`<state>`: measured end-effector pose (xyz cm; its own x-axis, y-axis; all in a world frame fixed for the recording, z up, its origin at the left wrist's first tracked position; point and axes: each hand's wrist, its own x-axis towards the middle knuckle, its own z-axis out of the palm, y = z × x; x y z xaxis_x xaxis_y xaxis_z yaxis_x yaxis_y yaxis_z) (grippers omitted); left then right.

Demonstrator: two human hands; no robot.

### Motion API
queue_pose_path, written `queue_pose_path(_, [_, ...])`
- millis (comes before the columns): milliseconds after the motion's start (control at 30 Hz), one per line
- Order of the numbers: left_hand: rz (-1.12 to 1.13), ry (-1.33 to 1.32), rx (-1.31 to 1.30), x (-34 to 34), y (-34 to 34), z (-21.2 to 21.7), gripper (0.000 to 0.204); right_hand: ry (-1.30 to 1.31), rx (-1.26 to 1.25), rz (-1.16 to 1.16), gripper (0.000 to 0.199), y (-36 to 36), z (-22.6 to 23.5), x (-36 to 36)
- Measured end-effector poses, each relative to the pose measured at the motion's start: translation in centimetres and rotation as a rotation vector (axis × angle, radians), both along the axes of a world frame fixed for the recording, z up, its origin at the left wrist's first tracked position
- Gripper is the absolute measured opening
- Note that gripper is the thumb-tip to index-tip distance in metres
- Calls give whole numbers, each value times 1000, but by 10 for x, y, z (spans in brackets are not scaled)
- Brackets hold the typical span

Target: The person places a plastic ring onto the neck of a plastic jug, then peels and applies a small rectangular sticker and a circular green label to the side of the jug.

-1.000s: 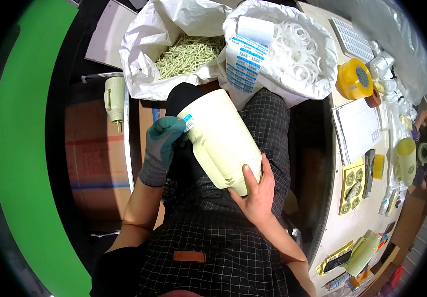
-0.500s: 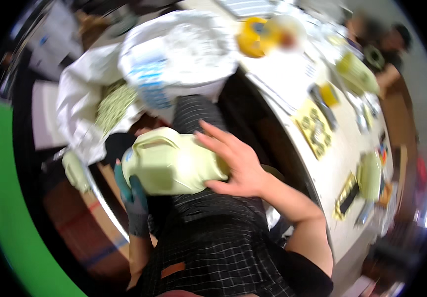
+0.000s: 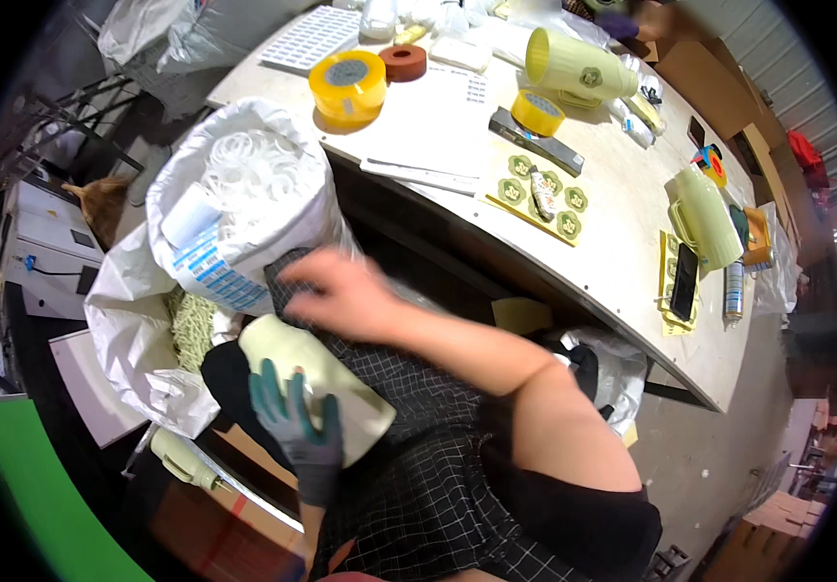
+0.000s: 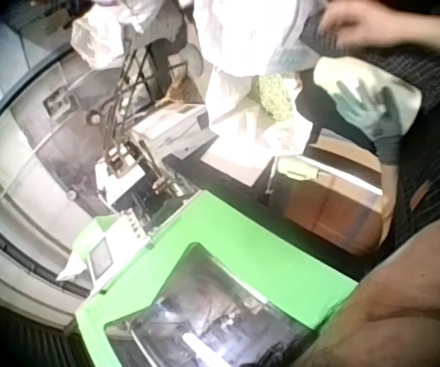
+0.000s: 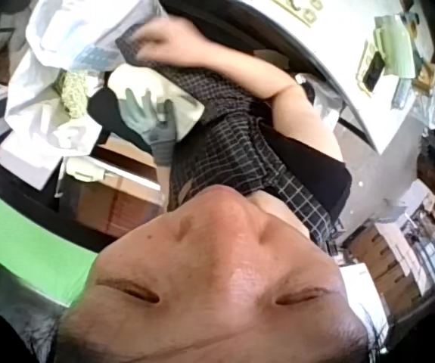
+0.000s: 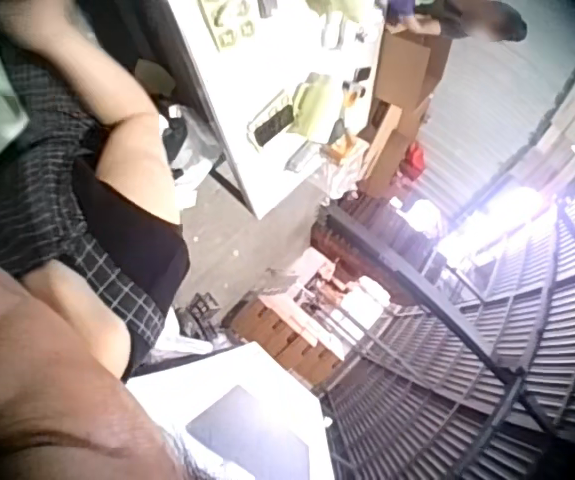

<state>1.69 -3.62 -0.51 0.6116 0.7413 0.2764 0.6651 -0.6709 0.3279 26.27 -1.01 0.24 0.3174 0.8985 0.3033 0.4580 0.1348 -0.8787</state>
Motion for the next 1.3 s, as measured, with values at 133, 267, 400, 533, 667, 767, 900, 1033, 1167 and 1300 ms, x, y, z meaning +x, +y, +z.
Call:
queue_pose_path(133, [-32,-28,-18,-6,41,8,44,-449,-179,-853,36,-106,-25,163])
queue_pose_path(267, [-261,-87,22,75,80,47,50,-825,-451,-930,40,-156,-44,233])
queue_pose_path(400, [-599,-59,71,195,102,47,56,-771,-363,-883,31,-157,-50,251])
queue_pose_path(533, [-741,21,169,311,104,1,77,-695,-78,-838,30,-116,-33,268])
queue_pose_path(667, [-747,89,132,371,105,-63,80,-745,-65,-754,30,-52,-30,302])
queue_pose_path(767, [-769,35,126,381,96,-65,78,-878,-145,-715,27,-43,-40,335])
queue_pose_path(900, [-751,41,99,374,97,-69,77,-912,-176,-739,24,-28,-53,341])
queue_pose_path(1033, [-737,68,98,372,98,-66,77,-895,-204,-771,21,-25,-54,340])
queue_pose_path(1167, [-737,64,88,372,99,-64,77,-852,-316,-802,20,-18,-48,344])
queue_pose_path(1300, [-735,91,90,372,99,-68,77,-818,-476,-791,27,-8,-38,338])
